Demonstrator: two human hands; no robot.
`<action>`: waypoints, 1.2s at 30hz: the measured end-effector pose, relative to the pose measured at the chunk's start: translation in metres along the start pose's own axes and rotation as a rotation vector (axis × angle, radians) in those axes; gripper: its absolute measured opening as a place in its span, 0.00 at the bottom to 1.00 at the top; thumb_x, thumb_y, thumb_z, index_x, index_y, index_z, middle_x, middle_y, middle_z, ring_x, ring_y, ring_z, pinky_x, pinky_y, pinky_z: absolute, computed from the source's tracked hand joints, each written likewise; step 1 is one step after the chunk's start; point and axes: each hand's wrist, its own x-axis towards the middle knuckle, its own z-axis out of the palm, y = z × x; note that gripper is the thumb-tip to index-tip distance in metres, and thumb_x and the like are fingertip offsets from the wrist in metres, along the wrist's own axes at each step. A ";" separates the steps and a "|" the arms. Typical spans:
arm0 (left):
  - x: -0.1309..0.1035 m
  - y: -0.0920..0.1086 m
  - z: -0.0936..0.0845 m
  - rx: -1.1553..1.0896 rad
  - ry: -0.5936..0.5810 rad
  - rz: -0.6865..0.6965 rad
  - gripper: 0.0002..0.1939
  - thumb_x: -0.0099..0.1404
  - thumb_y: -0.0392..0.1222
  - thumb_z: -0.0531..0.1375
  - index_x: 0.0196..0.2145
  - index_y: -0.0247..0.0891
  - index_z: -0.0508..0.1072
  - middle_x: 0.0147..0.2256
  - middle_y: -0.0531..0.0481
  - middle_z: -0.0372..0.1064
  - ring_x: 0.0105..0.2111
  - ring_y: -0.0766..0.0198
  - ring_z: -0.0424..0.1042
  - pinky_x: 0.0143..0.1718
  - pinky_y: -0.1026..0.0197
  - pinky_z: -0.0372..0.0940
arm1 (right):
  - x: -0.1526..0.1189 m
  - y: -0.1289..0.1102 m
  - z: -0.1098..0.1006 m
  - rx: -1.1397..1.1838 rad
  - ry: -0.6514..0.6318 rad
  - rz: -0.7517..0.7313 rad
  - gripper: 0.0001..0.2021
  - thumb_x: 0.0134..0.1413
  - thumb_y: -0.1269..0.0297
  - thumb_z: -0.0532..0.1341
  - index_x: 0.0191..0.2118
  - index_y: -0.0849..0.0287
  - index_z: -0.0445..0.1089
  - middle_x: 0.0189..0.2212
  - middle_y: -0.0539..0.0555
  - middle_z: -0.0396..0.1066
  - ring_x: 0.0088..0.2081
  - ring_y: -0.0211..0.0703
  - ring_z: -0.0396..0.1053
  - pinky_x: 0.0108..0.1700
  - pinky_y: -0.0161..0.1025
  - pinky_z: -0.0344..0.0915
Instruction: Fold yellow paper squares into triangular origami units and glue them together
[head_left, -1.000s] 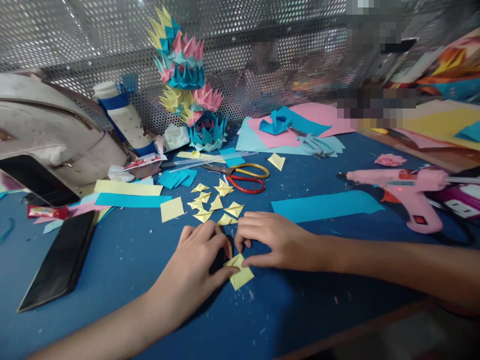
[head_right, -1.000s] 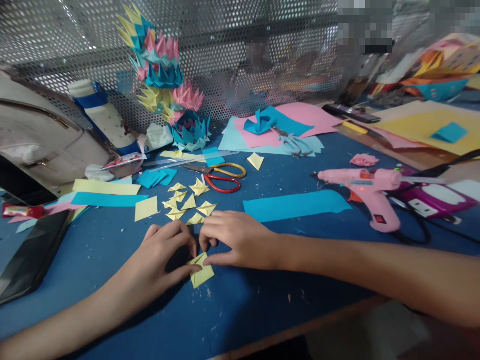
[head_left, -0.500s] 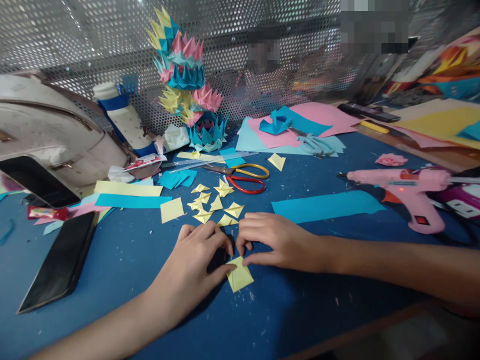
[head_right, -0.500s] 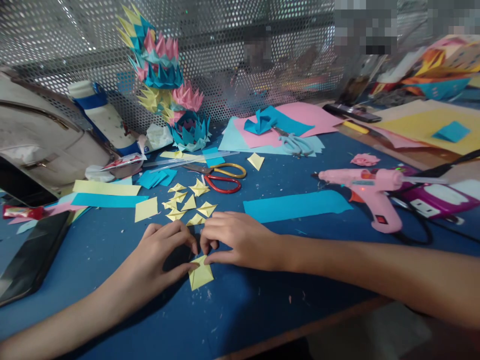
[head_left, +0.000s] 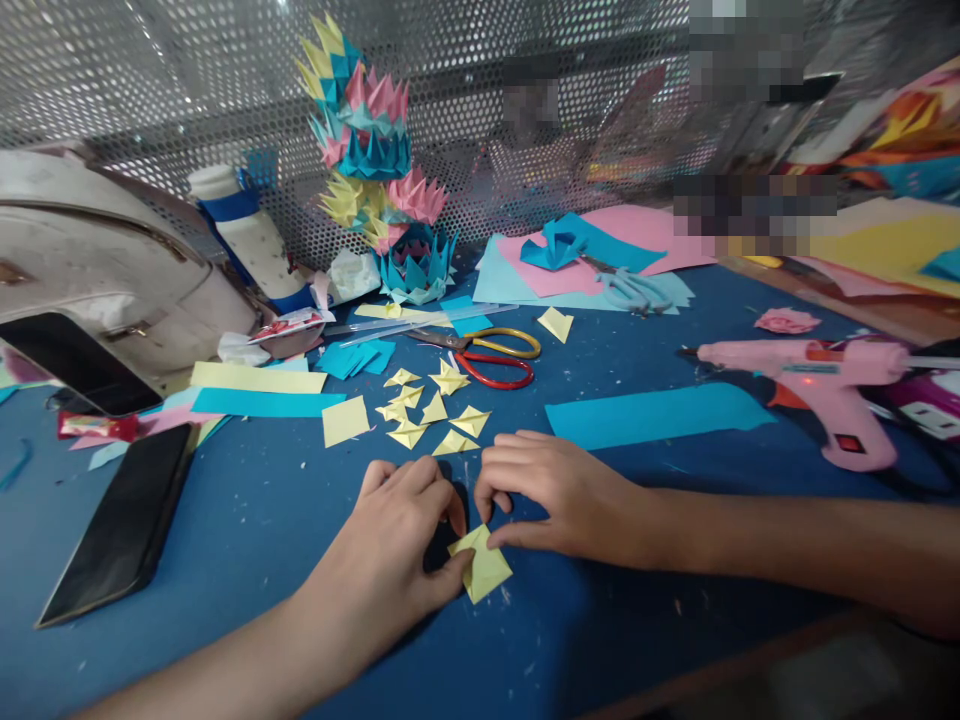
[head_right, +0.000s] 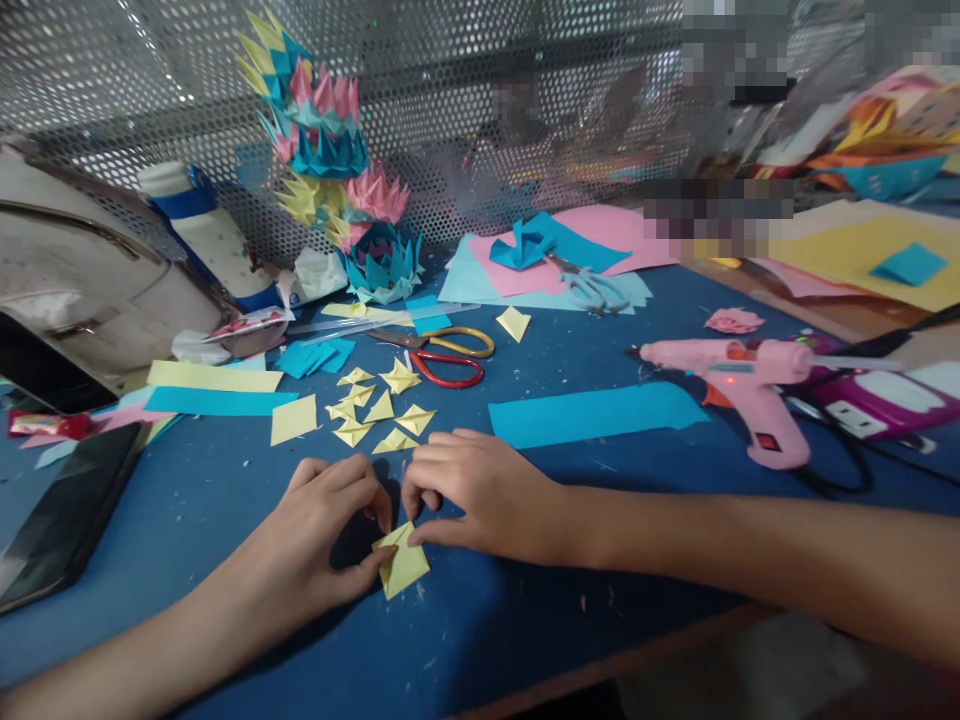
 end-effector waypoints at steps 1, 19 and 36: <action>0.000 0.000 0.000 -0.001 -0.001 -0.001 0.06 0.59 0.31 0.62 0.33 0.39 0.70 0.36 0.53 0.66 0.36 0.59 0.66 0.41 0.55 0.53 | 0.000 0.000 0.000 0.003 0.000 0.003 0.12 0.59 0.54 0.66 0.36 0.58 0.70 0.30 0.45 0.64 0.36 0.38 0.61 0.41 0.37 0.52; 0.006 -0.001 -0.003 -0.219 0.103 0.025 0.07 0.67 0.32 0.59 0.35 0.44 0.71 0.31 0.61 0.69 0.33 0.65 0.65 0.45 0.56 0.50 | 0.002 -0.007 -0.003 0.054 0.019 -0.023 0.06 0.63 0.70 0.60 0.33 0.60 0.66 0.30 0.48 0.66 0.35 0.37 0.60 0.40 0.36 0.54; 0.002 -0.010 0.000 -0.152 0.128 0.009 0.03 0.67 0.37 0.62 0.36 0.45 0.71 0.34 0.60 0.74 0.35 0.64 0.69 0.43 0.56 0.50 | -0.001 0.001 -0.004 0.088 0.042 -0.008 0.02 0.61 0.73 0.63 0.38 0.60 0.71 0.35 0.50 0.70 0.41 0.38 0.66 0.42 0.34 0.59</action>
